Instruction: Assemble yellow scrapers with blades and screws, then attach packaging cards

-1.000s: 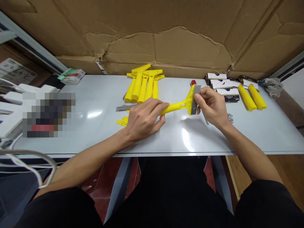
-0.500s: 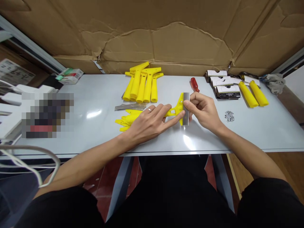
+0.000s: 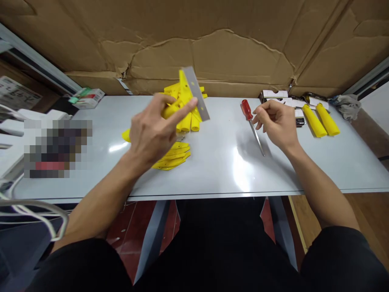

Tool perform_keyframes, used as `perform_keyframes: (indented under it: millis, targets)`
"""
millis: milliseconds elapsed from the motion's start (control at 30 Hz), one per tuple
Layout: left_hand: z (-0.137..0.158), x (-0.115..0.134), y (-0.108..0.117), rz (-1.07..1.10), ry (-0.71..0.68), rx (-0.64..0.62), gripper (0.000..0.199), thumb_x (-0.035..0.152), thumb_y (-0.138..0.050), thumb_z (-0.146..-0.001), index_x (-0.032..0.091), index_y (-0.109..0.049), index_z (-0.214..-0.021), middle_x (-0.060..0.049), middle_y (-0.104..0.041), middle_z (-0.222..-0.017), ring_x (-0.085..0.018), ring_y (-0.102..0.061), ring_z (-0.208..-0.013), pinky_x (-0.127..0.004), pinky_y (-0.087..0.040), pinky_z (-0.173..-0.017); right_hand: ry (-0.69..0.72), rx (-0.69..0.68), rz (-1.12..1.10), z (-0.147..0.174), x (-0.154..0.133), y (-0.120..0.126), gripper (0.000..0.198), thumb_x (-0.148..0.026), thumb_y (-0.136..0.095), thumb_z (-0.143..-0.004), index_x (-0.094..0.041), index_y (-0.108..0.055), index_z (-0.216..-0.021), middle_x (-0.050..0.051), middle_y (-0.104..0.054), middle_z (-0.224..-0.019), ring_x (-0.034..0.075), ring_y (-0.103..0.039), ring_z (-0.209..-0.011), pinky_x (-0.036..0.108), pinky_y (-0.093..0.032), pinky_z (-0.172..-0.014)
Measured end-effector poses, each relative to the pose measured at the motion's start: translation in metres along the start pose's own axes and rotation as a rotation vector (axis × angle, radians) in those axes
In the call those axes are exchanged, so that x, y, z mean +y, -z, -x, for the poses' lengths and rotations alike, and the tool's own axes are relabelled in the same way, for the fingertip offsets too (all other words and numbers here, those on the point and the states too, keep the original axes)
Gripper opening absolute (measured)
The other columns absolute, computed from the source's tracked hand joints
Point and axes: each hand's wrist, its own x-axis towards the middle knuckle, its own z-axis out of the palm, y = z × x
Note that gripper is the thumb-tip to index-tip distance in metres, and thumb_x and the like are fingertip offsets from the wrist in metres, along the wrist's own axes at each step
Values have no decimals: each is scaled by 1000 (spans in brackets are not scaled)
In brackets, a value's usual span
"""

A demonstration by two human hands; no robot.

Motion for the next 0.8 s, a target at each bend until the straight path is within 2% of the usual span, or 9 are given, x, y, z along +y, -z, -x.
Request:
perform_keyframes:
  millis: [67, 133, 200, 267, 400, 533, 633, 733, 800]
  targets:
    - [-4, -14, 3, 68, 108, -4, 51, 24, -37, -109, 41, -49, -156, -9, -58, -130, -20, -59, -98, -39, -53, -81, 88, -88, 110, 5, 4, -11, 37, -44, -56, -99, -11, -69, -89, 5, -70, -81, 5, -61, -65, 19, -48, -61]
    - [-7, -22, 1, 98, 162, -5, 49, 28, -37, -110, 40, -49, -155, -8, -57, -129, -21, -57, -101, -42, -52, -88, 297, -223, 255, 16, 4, -28, 31, -37, -54, -100, -12, -72, -95, 5, -72, -90, 8, -63, -79, 23, -51, -74]
    - [-8, -24, -3, 75, 141, -8, 49, 28, -40, -109, 41, -50, -155, -8, -58, -127, -19, -56, -96, -39, -53, -82, 573, -351, 374, 30, 1, -46, 30, -33, -52, -100, -14, -73, -110, 6, -72, -109, 13, -63, -99, 29, -53, -88]
    - [-8, -22, -10, 36, 75, -1, 51, 25, -44, -106, 42, -51, -153, -8, -60, -124, -17, -55, -88, -32, -50, -70, 797, -415, 450, 41, -3, -63, 34, -32, -52, -100, -16, -69, -125, 6, -67, -128, 17, -58, -115, 33, -52, -98]
    - [-6, -18, -20, 63, 19, 4, 64, 12, -45, -99, 45, -50, -153, -9, -62, -124, -18, -59, -85, -29, -46, -62, 1016, -442, 549, 46, -15, -99, 32, -23, -47, -102, -17, -67, -126, 5, -62, -137, 18, -53, -121, 32, -49, -94]
    - [-5, -22, -24, 70, 37, -6, 70, 8, -46, -96, 47, -48, -154, -10, -63, -126, -20, -64, -88, -32, -50, -66, 1113, -507, 647, 36, -36, -145, 41, -18, -31, -107, -15, -61, -134, 8, -58, -143, 18, -54, -123, 33, -46, -95]
    - [-5, -25, -26, 60, 23, 32, 67, 9, -48, -96, 44, -50, -153, -10, -64, -125, -19, -64, -86, -31, -52, -65, 1012, -616, 708, 30, -50, -171, 46, -18, -23, -108, -12, -57, -139, 11, -65, -130, 19, -57, -118, 36, -45, -94]
    - [-5, -25, -27, -7, 11, 12, 69, 7, -48, -93, 42, -52, -152, -10, -65, -123, -19, -64, -82, -29, -49, -61, 914, -688, 728, 30, -54, -179, 42, -16, -25, -108, -13, -62, -127, 10, -69, -113, 16, -59, -105, 32, -41, -84]
    - [-5, -22, -26, -48, 23, -40, 71, 6, -49, -91, 42, -51, -152, -11, -65, -124, -21, -65, -83, -29, -46, -60, 902, -659, 706, 30, -51, -176, 39, -12, -26, -107, -13, -64, -115, 8, -70, -105, 13, -58, -99, 30, -37, -79]
